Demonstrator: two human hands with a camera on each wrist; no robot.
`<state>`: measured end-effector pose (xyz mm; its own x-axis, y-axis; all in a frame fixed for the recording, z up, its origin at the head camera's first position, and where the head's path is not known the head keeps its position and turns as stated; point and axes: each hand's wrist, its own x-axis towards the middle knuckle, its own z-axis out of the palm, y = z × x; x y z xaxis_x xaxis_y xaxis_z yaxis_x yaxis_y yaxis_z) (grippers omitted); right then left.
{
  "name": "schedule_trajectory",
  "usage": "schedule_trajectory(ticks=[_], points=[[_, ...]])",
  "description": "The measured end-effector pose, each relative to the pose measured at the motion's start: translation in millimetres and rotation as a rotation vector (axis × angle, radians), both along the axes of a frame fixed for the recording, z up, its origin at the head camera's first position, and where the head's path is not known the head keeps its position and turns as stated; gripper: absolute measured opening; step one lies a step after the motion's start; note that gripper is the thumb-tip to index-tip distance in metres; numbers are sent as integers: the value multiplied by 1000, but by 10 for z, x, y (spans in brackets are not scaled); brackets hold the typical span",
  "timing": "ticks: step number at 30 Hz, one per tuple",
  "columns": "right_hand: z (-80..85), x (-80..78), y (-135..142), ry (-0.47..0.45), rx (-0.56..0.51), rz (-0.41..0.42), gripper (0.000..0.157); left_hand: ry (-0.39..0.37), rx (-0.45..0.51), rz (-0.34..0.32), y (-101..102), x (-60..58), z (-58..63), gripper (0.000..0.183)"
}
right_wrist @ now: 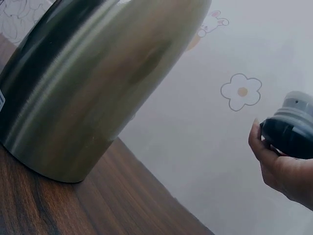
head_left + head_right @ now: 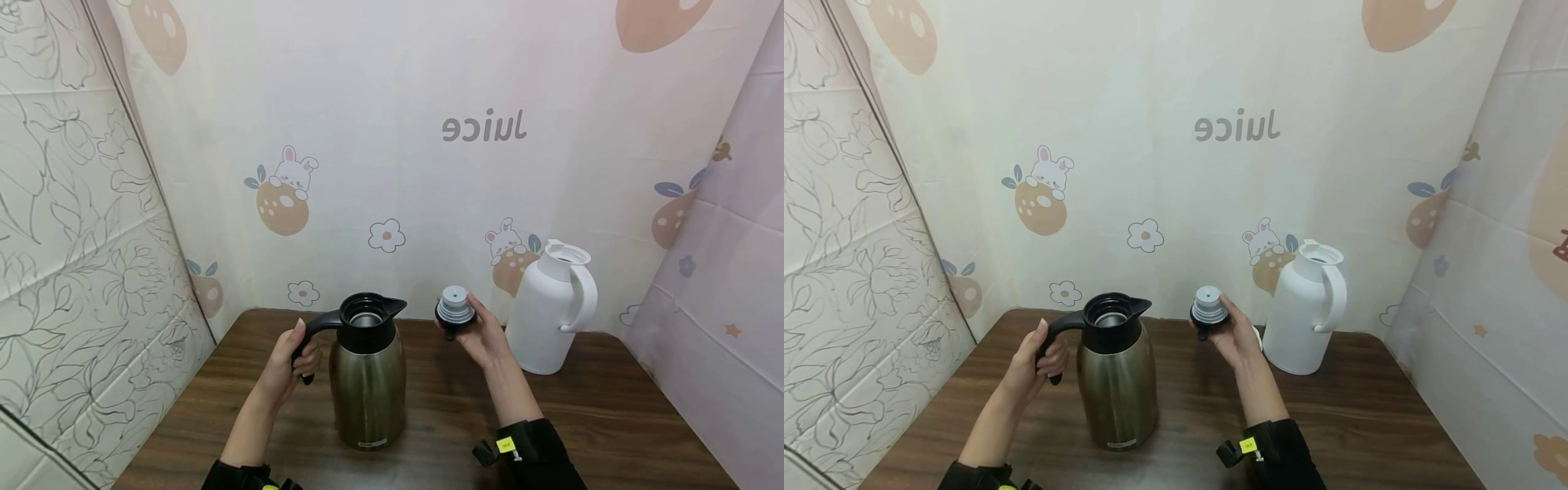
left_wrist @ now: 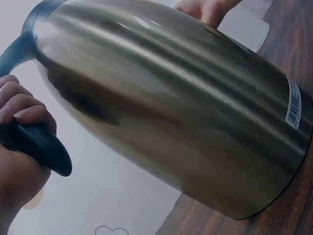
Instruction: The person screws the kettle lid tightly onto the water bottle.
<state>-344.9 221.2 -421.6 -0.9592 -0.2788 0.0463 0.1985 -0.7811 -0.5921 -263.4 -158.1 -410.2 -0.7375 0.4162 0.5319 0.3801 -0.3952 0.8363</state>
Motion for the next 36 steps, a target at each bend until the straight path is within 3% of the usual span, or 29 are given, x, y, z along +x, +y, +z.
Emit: schedule_trajectory(ticks=[5, 15, 25, 31, 36], points=[[23, 44, -7, 46, -25, 26, 64, -4, -1, 1, 1, 0, 2, 51], [69, 107, -35, 110, 39, 73, 62, 6, 12, -13, 7, 1, -5, 50], [12, 66, -18, 41, -99, 58, 51, -3, 25, -21, 17, 0, 0, 51], [78, 95, -36, 77, -11, 28, 61, -17, 23, -22, 19, 1, 4, 53], [191, 126, -104, 150, 90, -40, 47, -13, 35, -27, 3, -3, 18, 54]])
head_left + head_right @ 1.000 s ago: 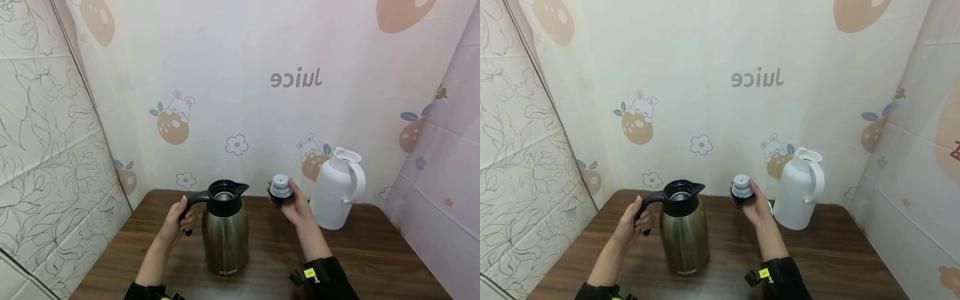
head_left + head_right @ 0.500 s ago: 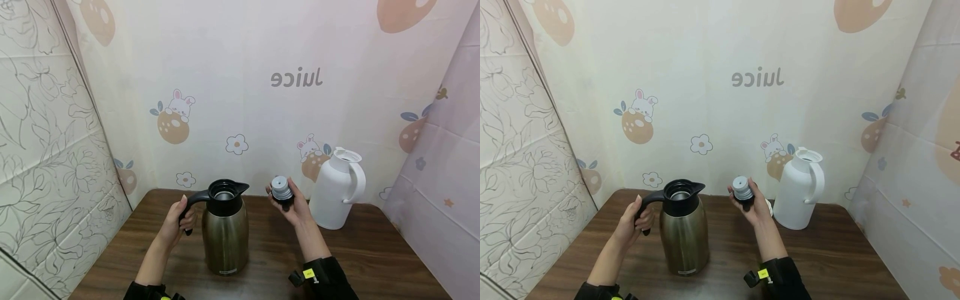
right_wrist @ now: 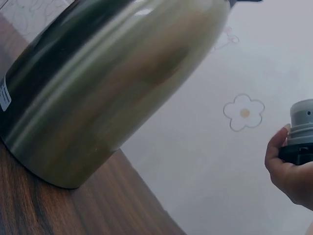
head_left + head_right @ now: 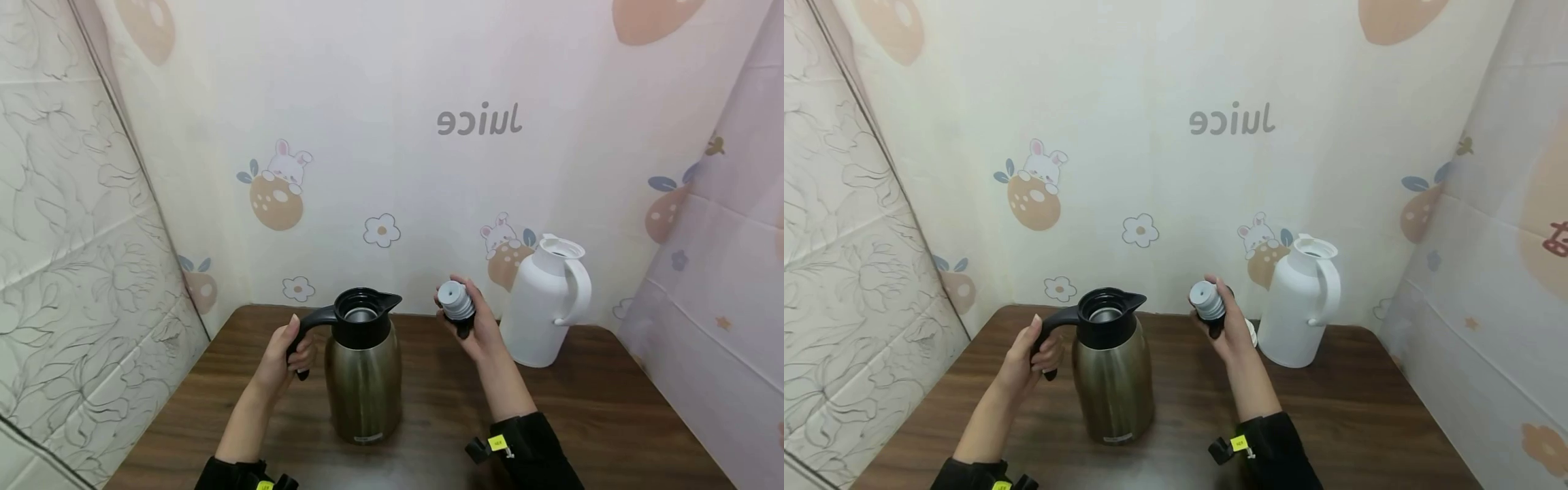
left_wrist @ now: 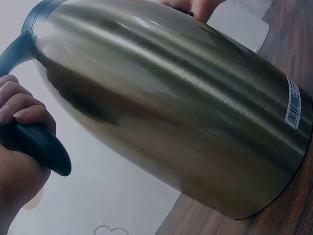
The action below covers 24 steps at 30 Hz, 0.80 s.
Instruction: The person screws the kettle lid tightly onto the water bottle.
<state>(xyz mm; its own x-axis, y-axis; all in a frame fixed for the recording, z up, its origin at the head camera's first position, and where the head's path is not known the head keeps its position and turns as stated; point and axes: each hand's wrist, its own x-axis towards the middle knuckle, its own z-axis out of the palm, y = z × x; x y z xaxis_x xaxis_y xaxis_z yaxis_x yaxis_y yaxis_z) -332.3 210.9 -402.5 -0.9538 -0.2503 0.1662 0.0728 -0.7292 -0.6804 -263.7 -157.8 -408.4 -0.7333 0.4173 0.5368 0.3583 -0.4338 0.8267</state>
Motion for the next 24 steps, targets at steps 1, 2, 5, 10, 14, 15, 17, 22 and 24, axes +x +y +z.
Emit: schedule_trajectory(ticks=[1, 2, 5, 10, 14, 15, 17, 22, 24], points=[[29, 9, -24, 19, 16, -14, 44, 6, 1, 1, -9, 0, 6, 54], [57, 19, -46, 40, 34, -28, 41, 14, 1, 3, -17, 2, 10, 53], [137, 69, -99, 90, 99, -76, 37, 22, 1, -1, -30, 5, 17, 52], [300, 177, -164, 200, 302, -190, 43, 4, -2, -9, -16, 5, 18, 53], [474, 258, -235, 332, 506, -300, 47, 1, 8, -12, 3, 8, 12, 53], [522, 282, -254, 373, 561, -331, 47, 1, 12, -15, 7, 8, 8, 53], [618, 333, -288, 460, 674, -388, 46, 0, 22, -25, 12, 6, 1, 51], [835, 450, -360, 629, 928, -489, 37, 0, 19, -18, 11, 5, -1, 51], [909, 491, -387, 684, 1004, -521, 34, 2, 12, -12, 10, 10, 6, 51]])
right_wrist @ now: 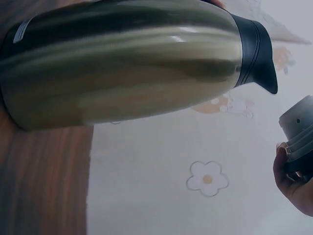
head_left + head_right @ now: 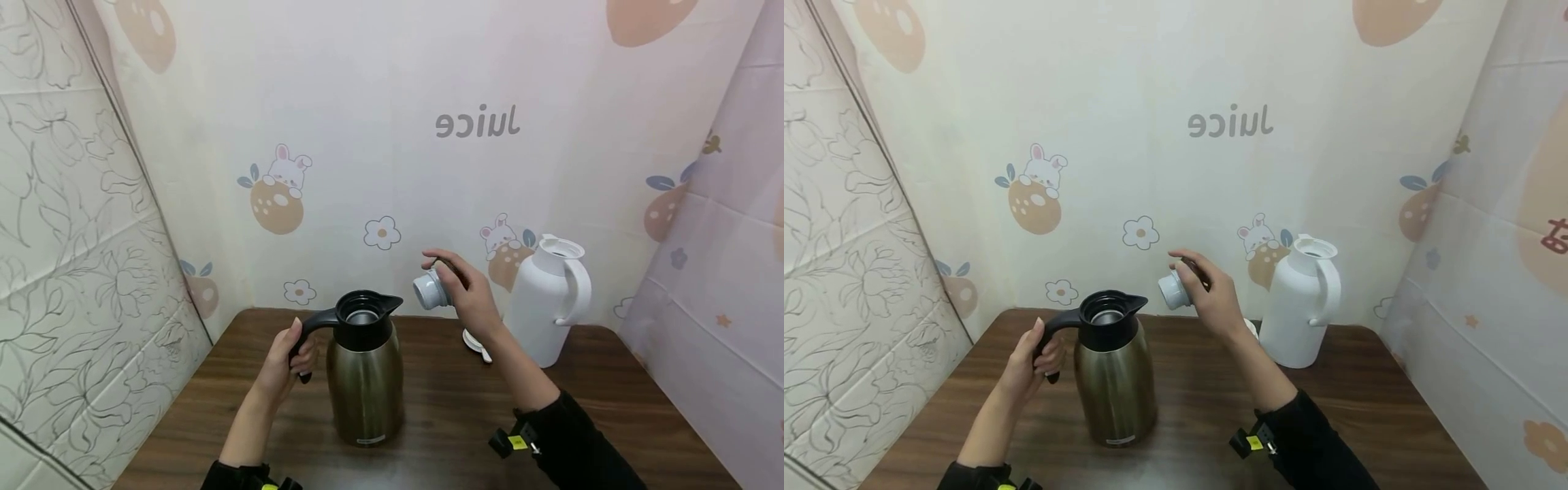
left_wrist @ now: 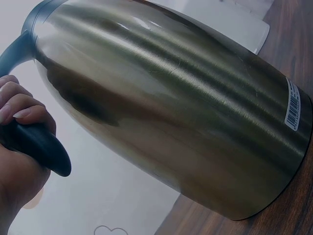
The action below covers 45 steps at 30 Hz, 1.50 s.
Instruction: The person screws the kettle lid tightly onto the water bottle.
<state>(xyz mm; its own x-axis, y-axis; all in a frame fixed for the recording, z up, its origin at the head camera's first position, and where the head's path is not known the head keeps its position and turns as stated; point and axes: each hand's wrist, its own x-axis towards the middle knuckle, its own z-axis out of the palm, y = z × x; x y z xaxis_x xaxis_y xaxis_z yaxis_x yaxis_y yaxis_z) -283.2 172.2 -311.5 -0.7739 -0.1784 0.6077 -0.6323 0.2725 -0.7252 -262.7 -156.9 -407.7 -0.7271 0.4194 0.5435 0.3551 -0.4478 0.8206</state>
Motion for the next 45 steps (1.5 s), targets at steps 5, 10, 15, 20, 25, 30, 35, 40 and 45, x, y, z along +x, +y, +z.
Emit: schedule_trajectory(ticks=[5, 10, 15, 20, 25, 30, 35, 40, 45], points=[[320, 233, -128, 167, 130, -42, 31, -5, -9, 9, 1, 16, 14, 51], [478, 244, -238, 340, 244, -25, 30, -5, -4, 9, -12, 32, 15, 51], [469, 72, -318, 419, 360, 11, 34, -13, -30, 33, -18, 39, 7, 52], [514, 22, -453, 435, 475, 48, 38, -9, -46, 49, -12, 35, 1, 53], [588, 35, -602, 489, 569, 70, 38, -2, -44, 40, -6, 25, -7, 53], [614, 33, -722, 562, 647, 120, 39, -4, -40, 28, -8, 13, -22, 52], [621, 32, -796, 580, 702, 155, 39, -8, -32, 23, -7, 5, -19, 52], [629, 25, -824, 560, 748, 179, 39, -2, -37, 32, -2, 7, -7, 52], [645, 7, -886, 588, 792, 205, 40, -5, -29, 35, -6, 19, -1, 52]])
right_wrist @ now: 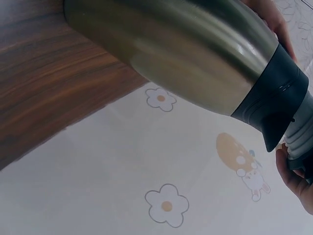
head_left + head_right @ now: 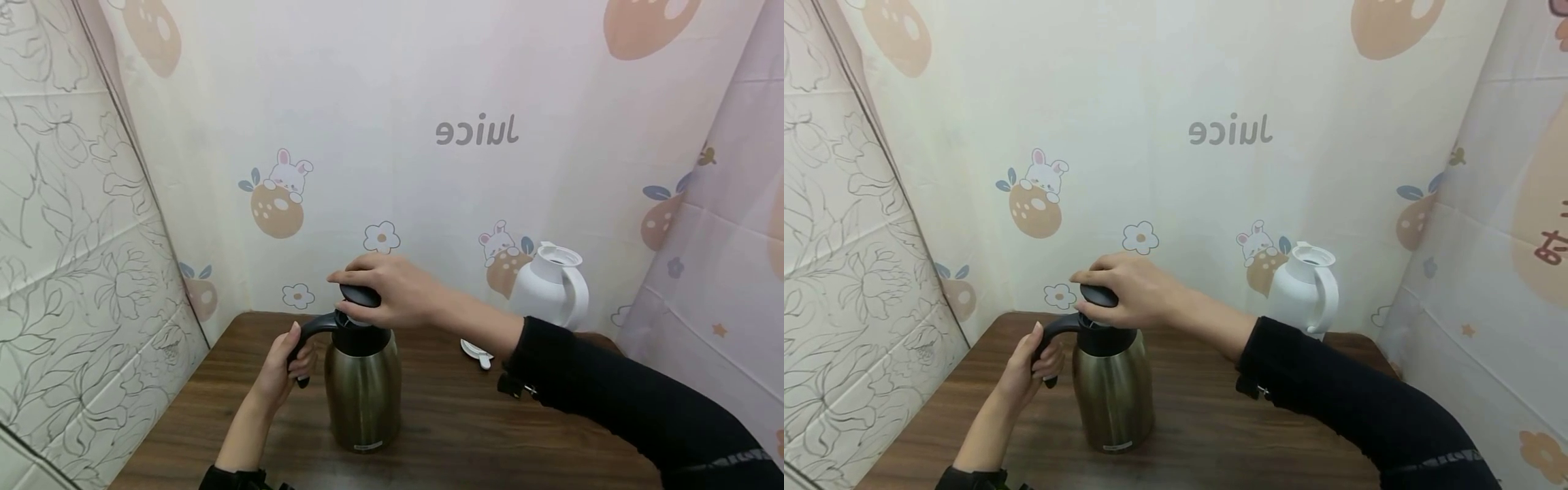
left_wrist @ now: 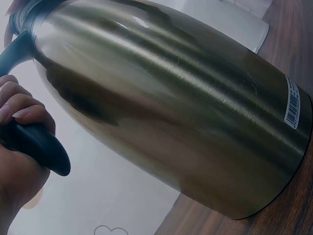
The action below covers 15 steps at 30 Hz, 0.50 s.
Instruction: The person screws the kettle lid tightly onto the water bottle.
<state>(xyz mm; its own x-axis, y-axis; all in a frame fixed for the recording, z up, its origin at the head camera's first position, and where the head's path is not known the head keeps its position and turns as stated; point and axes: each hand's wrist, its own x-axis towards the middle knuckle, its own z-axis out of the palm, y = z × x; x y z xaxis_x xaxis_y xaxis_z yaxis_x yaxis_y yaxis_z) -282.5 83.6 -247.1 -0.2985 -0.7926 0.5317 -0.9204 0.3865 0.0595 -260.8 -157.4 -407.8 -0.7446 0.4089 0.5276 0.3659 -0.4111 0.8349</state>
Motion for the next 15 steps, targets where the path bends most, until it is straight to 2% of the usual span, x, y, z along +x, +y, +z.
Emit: schedule_trajectory(ticks=[7, 15], points=[[-5, -21, -79, 29, 18, 80, 38, 2, 13, -10, -8, 4, 12, 51], [-24, -54, -76, 20, 39, 80, 39, -20, -10, 10, -18, -5, 1, 52]])
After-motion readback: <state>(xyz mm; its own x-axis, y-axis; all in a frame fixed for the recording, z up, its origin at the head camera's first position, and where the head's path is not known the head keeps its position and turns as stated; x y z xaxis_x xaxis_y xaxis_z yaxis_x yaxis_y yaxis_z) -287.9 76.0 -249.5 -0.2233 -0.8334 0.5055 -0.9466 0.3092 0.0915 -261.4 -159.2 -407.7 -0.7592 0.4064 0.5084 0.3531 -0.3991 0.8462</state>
